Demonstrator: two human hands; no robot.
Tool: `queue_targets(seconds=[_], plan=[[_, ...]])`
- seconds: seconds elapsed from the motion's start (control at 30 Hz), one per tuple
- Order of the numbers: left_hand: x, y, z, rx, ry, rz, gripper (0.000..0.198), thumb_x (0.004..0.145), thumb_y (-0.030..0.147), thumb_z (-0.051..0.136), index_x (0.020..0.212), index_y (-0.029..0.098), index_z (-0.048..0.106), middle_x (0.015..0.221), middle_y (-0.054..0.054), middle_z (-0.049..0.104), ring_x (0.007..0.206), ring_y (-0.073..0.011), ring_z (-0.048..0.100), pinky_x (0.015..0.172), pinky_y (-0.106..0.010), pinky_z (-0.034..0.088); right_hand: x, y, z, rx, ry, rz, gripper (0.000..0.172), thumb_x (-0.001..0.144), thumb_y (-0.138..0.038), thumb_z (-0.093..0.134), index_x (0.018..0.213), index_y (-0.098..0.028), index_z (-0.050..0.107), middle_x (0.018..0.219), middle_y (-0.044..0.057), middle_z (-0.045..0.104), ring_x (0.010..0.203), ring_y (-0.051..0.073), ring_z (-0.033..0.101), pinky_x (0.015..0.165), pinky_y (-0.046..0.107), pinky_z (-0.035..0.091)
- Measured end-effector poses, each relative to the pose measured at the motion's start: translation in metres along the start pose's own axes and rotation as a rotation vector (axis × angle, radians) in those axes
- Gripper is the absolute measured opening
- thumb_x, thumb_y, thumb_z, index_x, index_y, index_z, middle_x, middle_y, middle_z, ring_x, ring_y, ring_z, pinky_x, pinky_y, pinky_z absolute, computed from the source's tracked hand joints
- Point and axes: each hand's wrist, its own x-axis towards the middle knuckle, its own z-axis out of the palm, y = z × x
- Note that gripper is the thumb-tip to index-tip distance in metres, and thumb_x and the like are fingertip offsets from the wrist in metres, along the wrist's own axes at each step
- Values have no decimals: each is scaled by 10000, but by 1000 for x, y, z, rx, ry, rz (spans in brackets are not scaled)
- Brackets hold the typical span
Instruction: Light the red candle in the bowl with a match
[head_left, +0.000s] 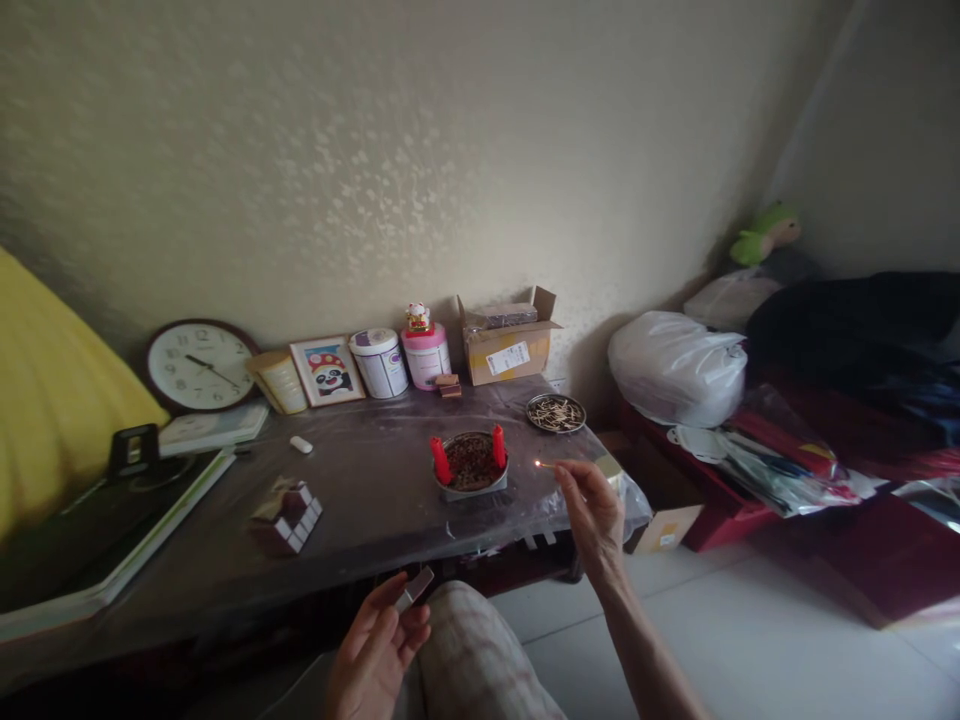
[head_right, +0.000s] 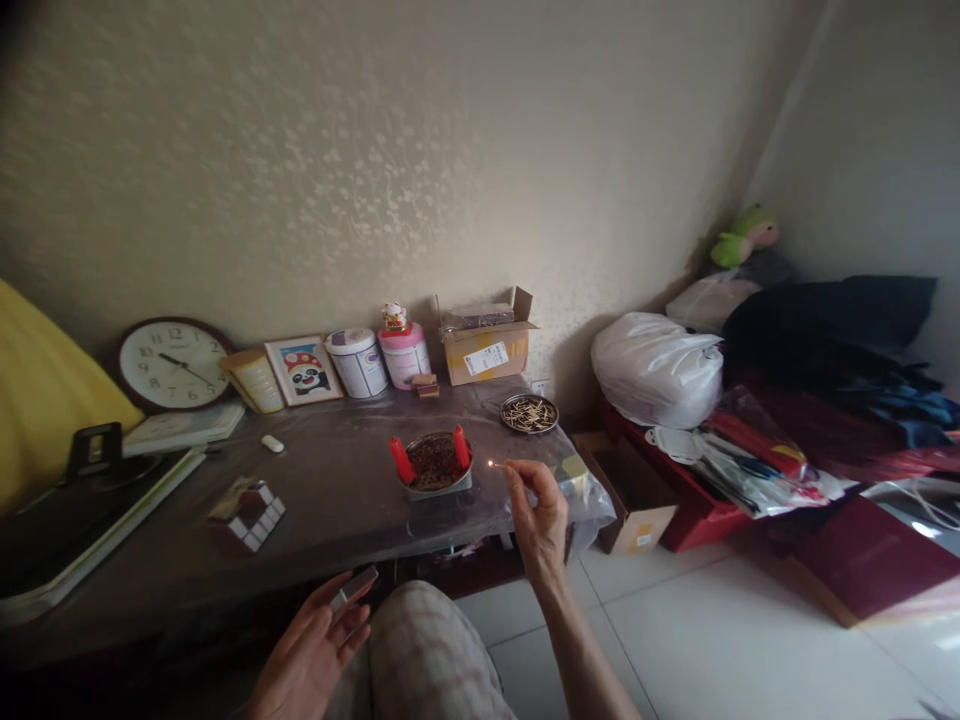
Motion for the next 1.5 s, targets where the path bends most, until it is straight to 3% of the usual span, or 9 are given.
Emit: queue_targets(seconds=[0.43,0.77,1.5], plan=[[-1,2,-4,-13,5,3,370,576,375,869,907,251,760,930,-53,799,761,-189,705,701,-303,562,10,-5,17,57,-99,1,165,818,-368,660,849,-208,690,851,40,710,787,191,653,736,313,512],[0,3,-5,-2,20,-2,389,549,385,879,894,250,758,874,-58,796,760,-202,696,705,-313,552,19,-5,27,126,-101,67,194,771,-381,697,821,-196,670,792,29,709,733,177,653,697,298,517],[4,6,-13,-28,48,-7,380,542,375,883,877,244,761,915,-71,798,754,-214,709,692,-335,565,44,4,49,60,-103,7,214,785,-409,666,806,-197,676,825,35,712,748,184,656,709,309,524]])
